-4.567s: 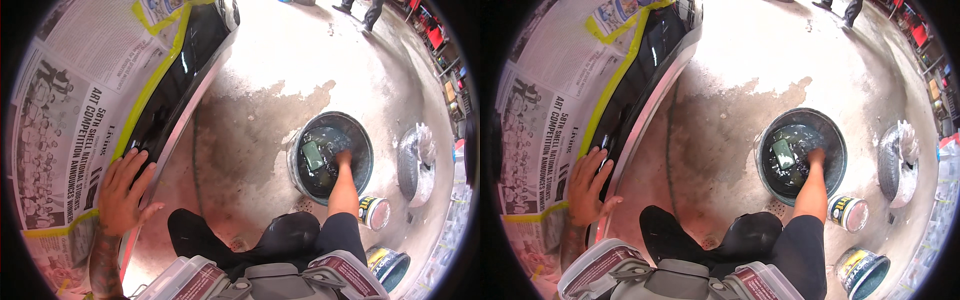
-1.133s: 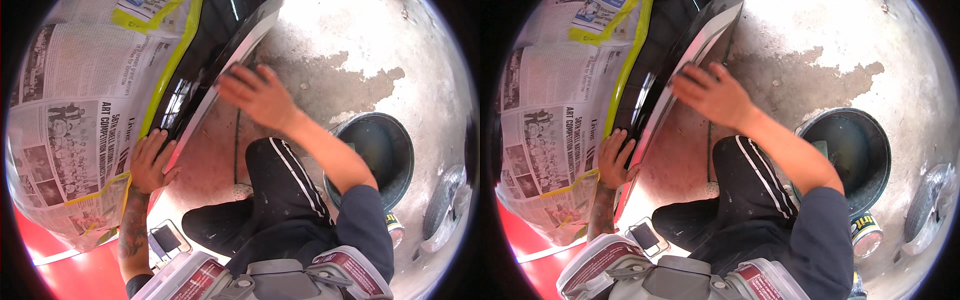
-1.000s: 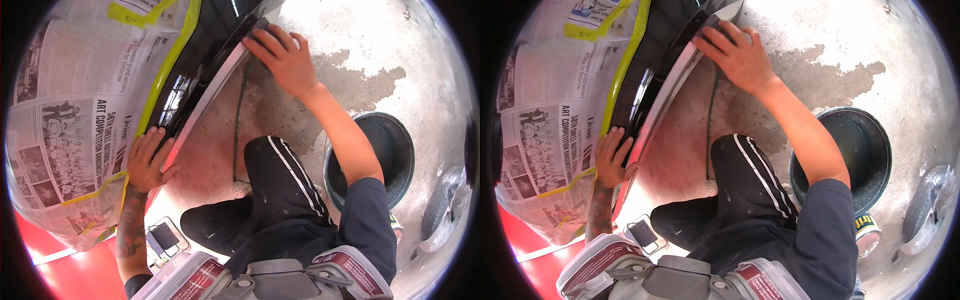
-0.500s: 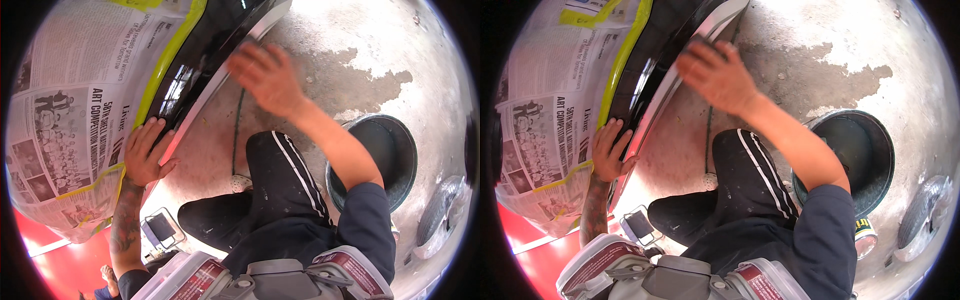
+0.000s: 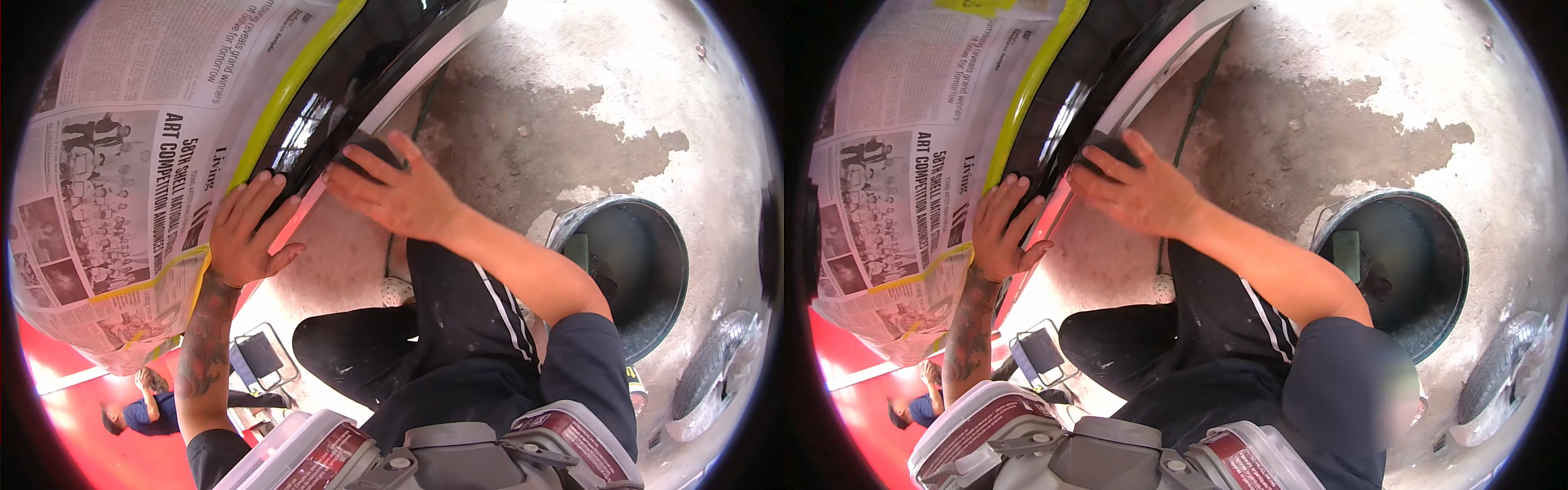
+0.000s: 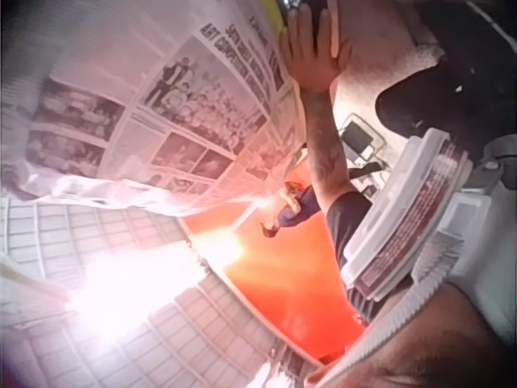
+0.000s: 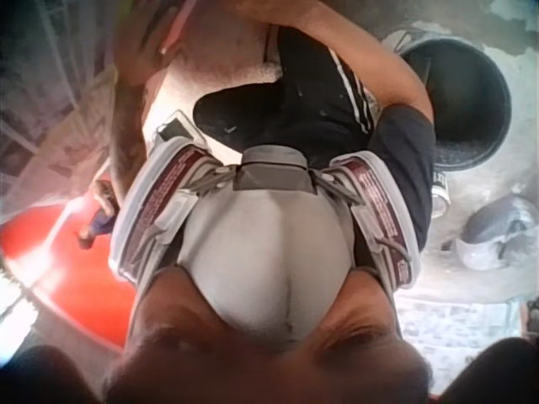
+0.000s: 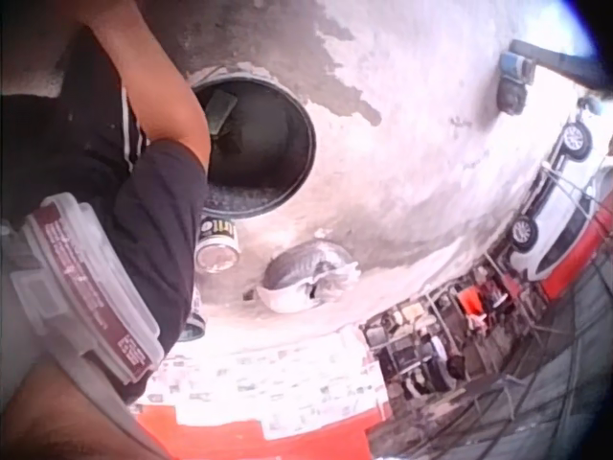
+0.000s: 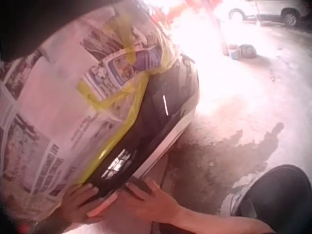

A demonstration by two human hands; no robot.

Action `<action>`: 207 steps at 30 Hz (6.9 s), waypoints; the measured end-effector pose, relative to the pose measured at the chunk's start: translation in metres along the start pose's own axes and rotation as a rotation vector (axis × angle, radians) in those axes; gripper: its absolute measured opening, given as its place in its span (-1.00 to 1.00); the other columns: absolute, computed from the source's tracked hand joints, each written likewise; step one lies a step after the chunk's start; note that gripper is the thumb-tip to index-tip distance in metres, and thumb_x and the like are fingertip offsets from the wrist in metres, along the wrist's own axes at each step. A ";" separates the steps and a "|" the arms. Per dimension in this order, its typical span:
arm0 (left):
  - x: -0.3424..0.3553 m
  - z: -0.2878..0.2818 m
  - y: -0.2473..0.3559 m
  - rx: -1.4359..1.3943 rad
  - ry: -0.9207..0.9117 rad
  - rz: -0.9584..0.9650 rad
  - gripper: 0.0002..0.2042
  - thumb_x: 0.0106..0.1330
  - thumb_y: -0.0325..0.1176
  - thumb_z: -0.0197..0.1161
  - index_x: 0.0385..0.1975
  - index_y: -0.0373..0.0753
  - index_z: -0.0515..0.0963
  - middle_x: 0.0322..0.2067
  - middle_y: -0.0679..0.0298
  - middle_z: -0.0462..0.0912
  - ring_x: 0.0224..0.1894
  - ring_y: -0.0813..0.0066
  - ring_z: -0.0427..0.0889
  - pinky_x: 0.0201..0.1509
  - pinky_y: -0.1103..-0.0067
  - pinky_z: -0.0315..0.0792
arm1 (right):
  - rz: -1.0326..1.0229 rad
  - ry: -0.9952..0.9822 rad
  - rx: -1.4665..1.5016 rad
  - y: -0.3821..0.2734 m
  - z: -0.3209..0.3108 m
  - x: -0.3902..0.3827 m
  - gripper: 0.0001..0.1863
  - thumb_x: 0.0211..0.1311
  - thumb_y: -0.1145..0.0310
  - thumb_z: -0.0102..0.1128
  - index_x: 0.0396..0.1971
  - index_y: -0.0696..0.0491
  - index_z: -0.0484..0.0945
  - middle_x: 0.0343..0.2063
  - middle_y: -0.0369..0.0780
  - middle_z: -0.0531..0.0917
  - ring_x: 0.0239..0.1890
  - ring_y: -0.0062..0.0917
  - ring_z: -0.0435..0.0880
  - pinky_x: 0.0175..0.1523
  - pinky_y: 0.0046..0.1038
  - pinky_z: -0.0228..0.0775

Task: The person dips sandpaper into a bucket of water and sands the edge of a car panel by hand.

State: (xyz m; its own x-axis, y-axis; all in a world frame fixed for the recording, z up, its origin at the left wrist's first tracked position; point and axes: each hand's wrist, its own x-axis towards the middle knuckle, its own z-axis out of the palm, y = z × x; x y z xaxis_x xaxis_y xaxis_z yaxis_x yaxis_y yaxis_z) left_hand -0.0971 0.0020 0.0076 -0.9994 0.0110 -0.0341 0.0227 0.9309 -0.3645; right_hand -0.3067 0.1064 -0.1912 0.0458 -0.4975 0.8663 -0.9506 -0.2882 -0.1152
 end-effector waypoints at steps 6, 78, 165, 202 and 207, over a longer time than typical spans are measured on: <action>-0.003 0.001 0.000 0.007 -0.008 -0.009 -0.44 0.22 0.14 0.27 0.08 -0.13 0.59 0.20 0.09 0.51 0.26 0.07 0.49 0.21 0.21 0.36 | 0.343 -0.011 -0.199 0.032 -0.010 -0.005 -0.60 0.13 0.25 0.12 0.01 -0.19 0.62 0.12 -0.49 0.48 0.28 -0.50 0.36 0.32 0.00 0.10; -0.006 0.006 -0.003 0.054 -0.015 0.050 -0.44 0.38 0.15 0.12 0.10 -0.24 0.54 0.21 -0.05 0.45 0.23 -0.09 0.46 0.20 0.09 0.34 | 1.229 0.434 0.404 0.111 -0.024 0.043 -0.34 0.47 0.11 -0.07 0.36 0.31 0.17 0.40 0.13 0.17 0.45 0.04 0.11 0.44 -0.10 0.07; -0.003 0.007 -0.002 0.070 0.021 0.028 -0.47 0.32 0.16 0.17 0.10 -0.09 0.58 0.20 0.10 0.48 0.23 0.09 0.47 0.26 0.20 0.30 | 1.109 -0.116 0.021 0.090 -0.027 0.046 -0.12 0.08 0.47 0.25 0.42 0.23 0.05 0.44 0.02 0.13 0.50 -0.11 0.07 0.42 0.12 0.03; -0.003 0.005 -0.002 0.042 0.015 0.014 -0.48 0.25 0.10 0.26 0.11 -0.07 0.57 0.24 0.14 0.46 0.29 0.12 0.44 0.25 0.19 0.33 | 0.687 0.316 0.100 0.120 -0.012 -0.004 -0.19 -0.17 0.71 0.21 0.25 0.01 0.38 0.24 -0.17 0.45 0.25 -0.19 0.44 0.29 -0.18 0.27; -0.004 0.005 -0.001 0.052 0.013 0.011 -0.48 0.26 0.11 0.25 0.12 -0.06 0.57 0.25 0.15 0.46 0.29 0.13 0.44 0.28 0.21 0.30 | 0.654 0.257 0.177 0.127 -0.024 -0.012 -0.11 -0.33 0.76 0.24 0.23 0.03 0.41 0.21 -0.20 0.46 0.20 -0.19 0.46 0.28 -0.19 0.35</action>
State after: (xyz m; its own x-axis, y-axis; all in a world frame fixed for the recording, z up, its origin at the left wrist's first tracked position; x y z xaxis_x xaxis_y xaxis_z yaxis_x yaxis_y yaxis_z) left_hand -0.0929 -0.0010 0.0031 -0.9993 0.0263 -0.0268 0.0350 0.9107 -0.4116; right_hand -0.4348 0.0951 -0.2045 -0.6096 -0.4115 0.6775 -0.6938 -0.1364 -0.7072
